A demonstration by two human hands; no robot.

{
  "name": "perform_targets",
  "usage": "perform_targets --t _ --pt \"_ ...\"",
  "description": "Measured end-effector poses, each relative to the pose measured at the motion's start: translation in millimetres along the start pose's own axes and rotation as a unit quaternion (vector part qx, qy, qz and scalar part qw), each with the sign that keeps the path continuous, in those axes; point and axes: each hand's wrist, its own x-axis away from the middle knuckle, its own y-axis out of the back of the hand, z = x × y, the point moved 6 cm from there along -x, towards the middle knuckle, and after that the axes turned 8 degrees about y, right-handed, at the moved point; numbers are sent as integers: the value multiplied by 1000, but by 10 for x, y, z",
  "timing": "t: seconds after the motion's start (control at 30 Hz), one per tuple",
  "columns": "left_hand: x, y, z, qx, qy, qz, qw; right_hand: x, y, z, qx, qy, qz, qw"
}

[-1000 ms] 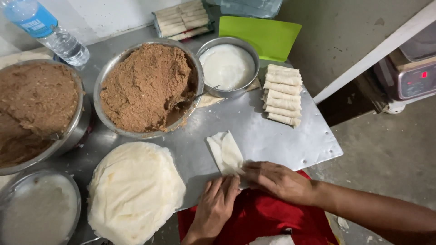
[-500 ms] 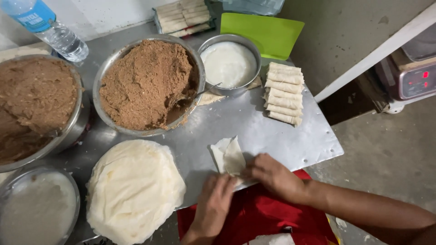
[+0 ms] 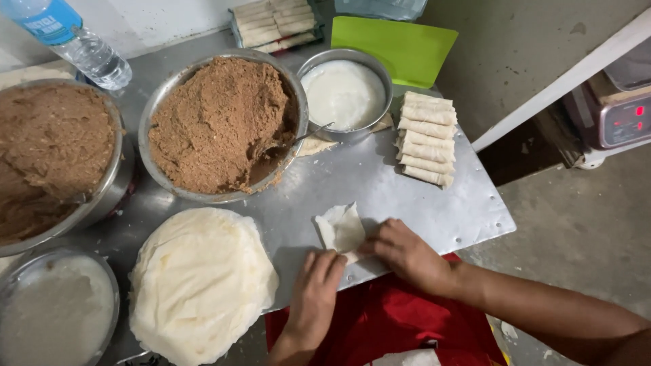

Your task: Rolling spring rolls by placing filling on a wrapper and folding it tightly.

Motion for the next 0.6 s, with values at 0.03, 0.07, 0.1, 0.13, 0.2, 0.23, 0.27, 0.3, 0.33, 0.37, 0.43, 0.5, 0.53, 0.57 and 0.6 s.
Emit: perform_targets --t 0.03,0.07,0.1,0.13,0.2,0.23,0.27,0.3,0.33,0.37,0.43,0.5,0.53,0.57,0.6 --pt "-15 65 -61 0 0 1 1000 27 34 36 0 -1 0 1000" --pt "-44 139 -135 -61 -22 -16 998 35 47 89 32 27 20 999" --pt "-69 211 -210 -122 -43 -32 991 46 58 142 65 55 41 996" --pt "-108 197 -193 -121 -42 -32 991 11 55 109 64 56 42 996" --pt "-188 183 -66 3 38 -23 999 -44 50 -19 25 -7 38 999" --pt "-175 111 -11 4 39 -23 999 -54 -2 -87 25 -8 39 999" --pt "-175 18 115 12 94 -5 995 -66 -19 -190 3 -32 9 999" --pt "-167 -75 240 19 149 12 989 -76 -37 -293 -19 -56 -20 998" --pt "-229 -13 200 19 150 12 988 -113 -19 -275 -19 -55 -20 998" --pt "-296 91 114 12 108 -23 994 -155 8 -236 -10 -36 -27 999" --pt "-251 173 -20 5 69 -57 996 -107 28 -113 -2 -16 -33 999" --pt "-76 66 -211 -129 -18 -18 991 51 -68 55 13 2 57 998" --pt "-54 64 -232 -130 -18 -20 991 4 -24 132 14 3 56 998" --pt "-33 11 -225 -160 -4 18 987 -39 -7 209 31 7 78 996" --pt "19 -50 -233 -189 13 57 980 -56 8 303 48 8 103 994"
